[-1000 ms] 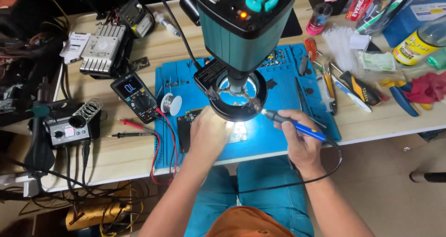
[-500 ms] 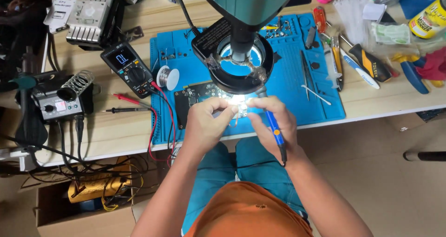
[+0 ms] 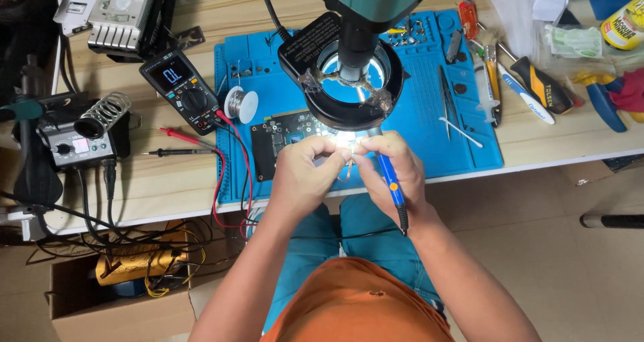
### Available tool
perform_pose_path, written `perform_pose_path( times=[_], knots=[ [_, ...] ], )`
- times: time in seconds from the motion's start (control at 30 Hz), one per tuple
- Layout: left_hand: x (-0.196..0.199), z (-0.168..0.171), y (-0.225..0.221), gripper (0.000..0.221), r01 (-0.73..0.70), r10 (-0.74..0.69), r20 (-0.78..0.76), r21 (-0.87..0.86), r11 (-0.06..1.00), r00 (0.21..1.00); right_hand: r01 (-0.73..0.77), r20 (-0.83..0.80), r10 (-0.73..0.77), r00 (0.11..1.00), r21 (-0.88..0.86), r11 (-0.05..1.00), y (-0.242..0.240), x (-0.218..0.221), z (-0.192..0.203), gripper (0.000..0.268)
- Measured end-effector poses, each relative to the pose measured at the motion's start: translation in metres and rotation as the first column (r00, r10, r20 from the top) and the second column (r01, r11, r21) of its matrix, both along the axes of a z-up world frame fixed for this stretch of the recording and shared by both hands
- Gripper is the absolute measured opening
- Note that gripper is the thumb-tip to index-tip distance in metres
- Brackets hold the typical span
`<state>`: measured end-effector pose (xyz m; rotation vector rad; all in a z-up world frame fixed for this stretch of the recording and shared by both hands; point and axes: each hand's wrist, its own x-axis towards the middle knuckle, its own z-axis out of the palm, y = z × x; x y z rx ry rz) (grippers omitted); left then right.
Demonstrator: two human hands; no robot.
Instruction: Using a hot air rework station and a soldering iron to reflow or repair components on an electronic circuit board.
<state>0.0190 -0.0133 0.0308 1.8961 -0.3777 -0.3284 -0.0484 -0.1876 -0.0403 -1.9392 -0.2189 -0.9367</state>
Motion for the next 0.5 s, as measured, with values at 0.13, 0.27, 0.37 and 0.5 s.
perform_pose_path(
  times=[0.13, 0.27, 0.37, 0.5],
  knots=[
    [0.0, -0.002, -0.002, 0.019, 0.004, -0.004, 0.031, -0.009, 1.0, 1.0, -0.008, 0.001, 0.008, 1.0, 0.009, 1.0, -0.001, 0.002, -0.003, 0.032],
    [-0.002, -0.005, -0.004, 0.018, -0.005, 0.006, 0.046, -0.017, 1.0, 0.999, 0.014, -0.025, -0.013, 1.0, 0.021, 1.0, -0.003, 0.002, -0.005, 0.031],
    [0.0, -0.008, -0.001, 0.018, -0.023, 0.023, 0.069, 0.002, 1.0, 0.997, 0.057, -0.06, -0.055, 0.997, 0.034, 0.998, -0.006, 0.002, -0.007, 0.031],
    [0.004, -0.014, 0.004, 0.017, -0.044, 0.039, 0.126, 0.039, 0.998, 0.991, 0.133, -0.129, -0.131, 0.983, 0.012, 0.991, -0.003, 0.001, 0.003, 0.031]
  ],
)
